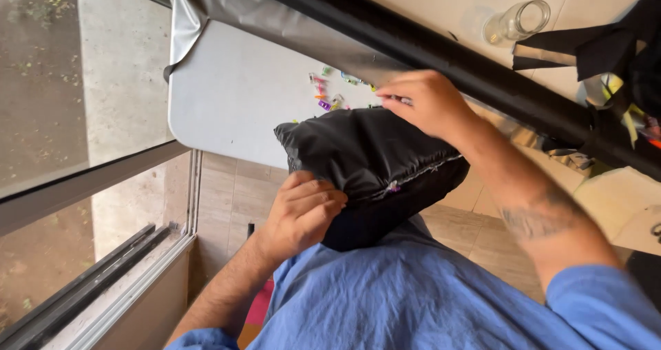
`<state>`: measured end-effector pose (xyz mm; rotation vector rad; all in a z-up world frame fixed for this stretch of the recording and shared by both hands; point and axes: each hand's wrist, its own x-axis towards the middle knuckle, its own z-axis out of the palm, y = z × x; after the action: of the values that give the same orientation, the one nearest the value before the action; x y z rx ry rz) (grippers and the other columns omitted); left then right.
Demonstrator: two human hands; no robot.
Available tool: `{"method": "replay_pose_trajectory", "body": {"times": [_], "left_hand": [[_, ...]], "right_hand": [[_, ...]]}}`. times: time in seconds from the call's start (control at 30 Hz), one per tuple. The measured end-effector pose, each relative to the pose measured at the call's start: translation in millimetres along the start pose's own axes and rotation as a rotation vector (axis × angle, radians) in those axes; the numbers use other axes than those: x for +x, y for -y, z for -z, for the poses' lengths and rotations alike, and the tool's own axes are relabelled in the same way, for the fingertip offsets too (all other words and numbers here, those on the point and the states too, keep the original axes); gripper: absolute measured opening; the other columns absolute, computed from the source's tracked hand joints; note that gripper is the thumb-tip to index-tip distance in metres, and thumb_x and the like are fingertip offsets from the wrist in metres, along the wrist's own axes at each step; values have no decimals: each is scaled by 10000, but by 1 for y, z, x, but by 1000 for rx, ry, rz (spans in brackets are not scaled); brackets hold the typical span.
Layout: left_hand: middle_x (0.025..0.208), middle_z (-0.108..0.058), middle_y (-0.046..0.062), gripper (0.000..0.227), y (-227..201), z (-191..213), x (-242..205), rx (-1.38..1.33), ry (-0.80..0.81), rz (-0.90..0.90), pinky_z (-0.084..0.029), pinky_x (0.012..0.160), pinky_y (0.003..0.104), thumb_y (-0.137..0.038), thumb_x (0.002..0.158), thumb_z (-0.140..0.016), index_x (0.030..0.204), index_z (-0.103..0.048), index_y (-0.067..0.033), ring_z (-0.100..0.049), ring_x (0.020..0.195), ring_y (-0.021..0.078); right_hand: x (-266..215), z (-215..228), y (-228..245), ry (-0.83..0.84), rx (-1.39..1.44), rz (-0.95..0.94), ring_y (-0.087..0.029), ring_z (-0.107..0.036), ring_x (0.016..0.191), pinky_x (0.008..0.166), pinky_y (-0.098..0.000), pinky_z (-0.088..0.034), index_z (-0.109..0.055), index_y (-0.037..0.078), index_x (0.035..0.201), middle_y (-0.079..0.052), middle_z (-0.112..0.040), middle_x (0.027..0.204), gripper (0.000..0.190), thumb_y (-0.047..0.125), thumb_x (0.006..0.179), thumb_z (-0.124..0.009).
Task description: Assembling a fabric bag by pinning seams with clips and turning it inside out to inspect the lining.
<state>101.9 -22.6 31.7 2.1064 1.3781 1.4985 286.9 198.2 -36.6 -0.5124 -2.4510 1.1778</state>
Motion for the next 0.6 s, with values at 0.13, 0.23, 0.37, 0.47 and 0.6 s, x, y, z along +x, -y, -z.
{"method": "replay_pose_trajectory", "body": {"times": [0.13,0.23,0.37,0.47,0.6], "left_hand": [[755,-640,75,441,8,7,-1,-76,6,-1,-485,659,382,-179,1124,-359,795,-632,-70,-648,636,272],[743,-633,90,474,16,13,-4,-107,-46,-18,-484,677,375,-179,1134,-360,771,-642,-64,-646,624,268],[894,-710,90,234,20,31,3,-107,110,86,-462,768,360,20,1046,-453,826,-511,-33,-654,758,246],[805,-672,84,331,32,24,-3,-107,-18,71,-466,718,369,-56,1085,-426,788,-572,-51,-640,681,246],[726,-647,85,412,37,21,-3,-97,-148,36,-479,675,368,-113,1117,-433,760,-633,-65,-640,609,256]], "right_hand": [[30,-87,-98,460,-347,-121,-332,-718,1044,893,-476,-544,-783,190,1109,-74,-776,1097,225,241,899,-722],[44,-151,-139,648,-489,-39,-311,-746,926,845,-461,-567,-782,214,1054,-67,-775,983,164,232,906,-714],[37,-210,-194,584,-609,447,-294,-651,780,580,-458,-514,-705,149,928,-42,-677,913,179,239,1017,-578],[33,-223,-211,398,-621,557,-231,-624,756,650,-389,-490,-630,192,894,-7,-608,840,147,253,1011,-566],[33,-213,-203,261,-650,584,-191,-599,706,645,-351,-472,-582,223,865,9,-524,798,71,226,930,-610]]}}
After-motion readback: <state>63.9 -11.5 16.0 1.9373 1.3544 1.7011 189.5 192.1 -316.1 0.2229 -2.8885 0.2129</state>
